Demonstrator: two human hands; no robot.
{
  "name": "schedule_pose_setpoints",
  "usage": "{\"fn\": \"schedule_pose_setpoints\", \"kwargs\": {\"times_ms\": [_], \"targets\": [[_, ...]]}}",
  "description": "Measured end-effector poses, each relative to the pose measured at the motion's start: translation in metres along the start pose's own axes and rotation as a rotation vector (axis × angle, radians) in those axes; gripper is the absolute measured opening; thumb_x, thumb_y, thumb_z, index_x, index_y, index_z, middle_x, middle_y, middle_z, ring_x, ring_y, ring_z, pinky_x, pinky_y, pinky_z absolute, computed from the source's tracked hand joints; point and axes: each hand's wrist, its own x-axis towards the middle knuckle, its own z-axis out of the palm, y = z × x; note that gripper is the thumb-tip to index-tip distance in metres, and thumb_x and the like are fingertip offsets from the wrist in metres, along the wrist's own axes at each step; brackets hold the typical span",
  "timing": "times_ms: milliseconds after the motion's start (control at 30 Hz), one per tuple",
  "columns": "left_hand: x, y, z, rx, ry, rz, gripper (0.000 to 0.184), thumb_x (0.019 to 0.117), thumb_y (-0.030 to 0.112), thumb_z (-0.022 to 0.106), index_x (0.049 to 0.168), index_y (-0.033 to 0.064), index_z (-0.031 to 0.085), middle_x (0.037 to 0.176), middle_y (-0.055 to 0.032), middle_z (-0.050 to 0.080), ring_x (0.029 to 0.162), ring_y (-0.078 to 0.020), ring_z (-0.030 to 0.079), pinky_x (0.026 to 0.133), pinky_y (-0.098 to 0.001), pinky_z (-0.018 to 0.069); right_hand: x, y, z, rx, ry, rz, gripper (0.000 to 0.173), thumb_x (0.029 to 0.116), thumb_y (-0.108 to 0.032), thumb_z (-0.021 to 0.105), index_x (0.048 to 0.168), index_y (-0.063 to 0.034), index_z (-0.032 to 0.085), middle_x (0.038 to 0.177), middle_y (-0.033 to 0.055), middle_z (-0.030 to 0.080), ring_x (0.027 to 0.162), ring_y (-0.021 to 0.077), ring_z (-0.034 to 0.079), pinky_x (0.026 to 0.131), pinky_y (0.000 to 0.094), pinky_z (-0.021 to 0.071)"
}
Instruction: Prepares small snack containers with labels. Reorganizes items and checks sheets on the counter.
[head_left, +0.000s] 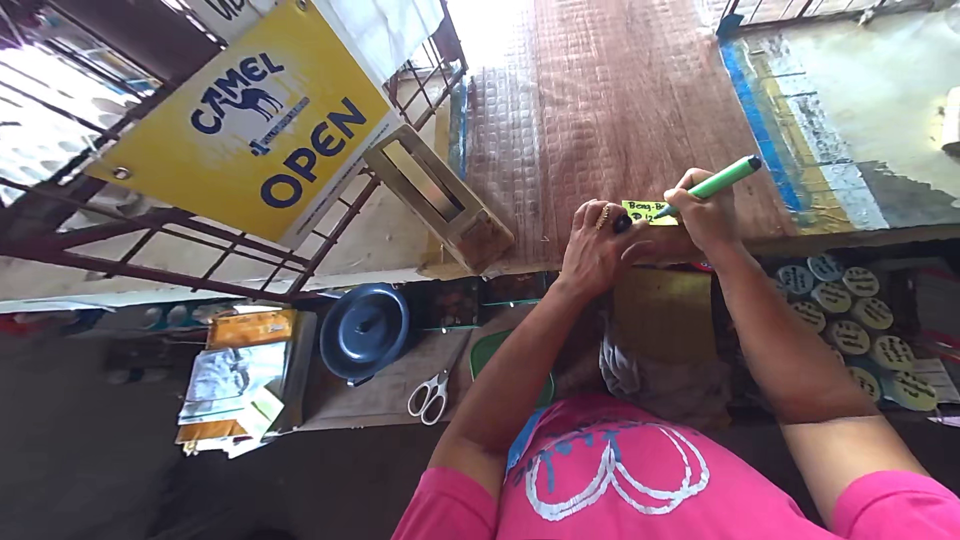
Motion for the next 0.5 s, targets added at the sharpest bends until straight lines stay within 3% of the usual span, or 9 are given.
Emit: {"fn": "schedule_pose_setpoints", "kwargs": {"times_ms": [167, 300, 500], "targets": [[0.0021, -0.0004, 0.0036, 0.046, -0.043, 0.011, 0.033, 0.1013, 0.042, 0.056, 0.107, 0.0185, 0.079, 0.105, -0.0116, 0.067, 0.113, -0.0325, 0.059, 0.109, -0.0472, 0.0388, 0.0000, -0.0028, -0.0049, -0.045, 0.011, -0.013, 0.020, 0.0882, -0.008, 0.063, 0.072, -0.0126, 0.052, 0.060, -0.0096, 0.047, 0.052, -0.0030, 0.044, 0.053, 0.0160, 0.0380], [0.0014, 0.0004, 0.0029, 0.044, -0.049, 0.003, 0.032, 0.1013, 0.041, 0.057, 0.105, 0.0183, 0.080, 0.104, -0.0118, 0.067, 0.113, -0.0329, 0.059, 0.109, -0.0469, 0.0396, -0.0041, -0.0055, -0.0053, -0.218, -0.014, 0.006, 0.020, 0.0890, -0.010, 0.066, 0.074, -0.0080, 0.054, 0.063, -0.0050, 0.046, 0.056, 0.0024, 0.043, 0.059, 0.0241, 0.0365], [0.0007, 0.0000, 0.0039, 0.039, -0.055, -0.003, 0.029, 0.1001, 0.040, 0.060, 0.105, 0.0191, 0.080, 0.106, -0.0115, 0.068, 0.115, -0.0324, 0.059, 0.111, -0.0464, 0.0384, -0.0044, -0.0003, -0.0031, -0.244, -0.026, -0.035, 0.021, 0.0884, -0.012, 0.067, 0.074, -0.0078, 0.054, 0.062, -0.0044, 0.046, 0.055, 0.0028, 0.042, 0.057, 0.0243, 0.0361]]}}
